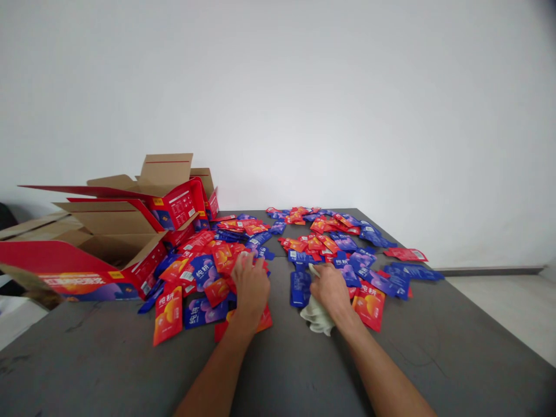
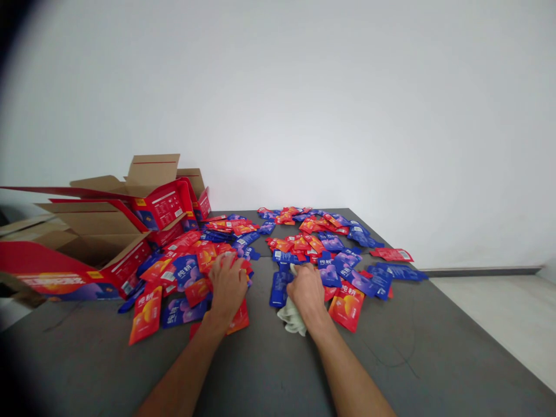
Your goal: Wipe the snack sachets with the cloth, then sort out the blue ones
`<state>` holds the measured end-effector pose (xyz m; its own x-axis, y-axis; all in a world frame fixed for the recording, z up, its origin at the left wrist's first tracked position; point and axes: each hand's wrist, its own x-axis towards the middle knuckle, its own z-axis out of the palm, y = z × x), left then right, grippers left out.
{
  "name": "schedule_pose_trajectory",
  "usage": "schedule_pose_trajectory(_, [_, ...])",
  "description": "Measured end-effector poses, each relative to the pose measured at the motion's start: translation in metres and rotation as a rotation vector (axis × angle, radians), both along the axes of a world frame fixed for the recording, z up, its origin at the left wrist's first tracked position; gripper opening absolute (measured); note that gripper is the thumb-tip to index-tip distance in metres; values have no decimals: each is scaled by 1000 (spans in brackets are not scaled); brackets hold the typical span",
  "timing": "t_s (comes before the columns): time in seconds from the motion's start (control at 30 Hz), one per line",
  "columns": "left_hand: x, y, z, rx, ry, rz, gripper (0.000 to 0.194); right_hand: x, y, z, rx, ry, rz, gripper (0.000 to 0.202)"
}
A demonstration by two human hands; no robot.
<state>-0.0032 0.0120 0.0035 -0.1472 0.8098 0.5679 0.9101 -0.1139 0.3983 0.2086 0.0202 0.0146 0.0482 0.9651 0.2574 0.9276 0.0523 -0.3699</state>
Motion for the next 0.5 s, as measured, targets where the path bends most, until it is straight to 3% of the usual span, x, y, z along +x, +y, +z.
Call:
schedule_pose_trajectory(0.1, [26,-5,-12,-167,48,-455,38,-2,-1,-1,-5,15,-7,45])
schedule_pose_trajectory(0.2, [40,-9,-23,-313,71,-631,44,-3,-2,0,-17,12,8,40])
schedule_pose_trajectory(0.3, [41,-11,-27,-390,89,-638,44,-3,-2,1,-17,10,7,40])
schedule_pose_trajectory(0.5, [36,-8,-24,-352,15,-593,26,-3,-3,1,14,44,15,41])
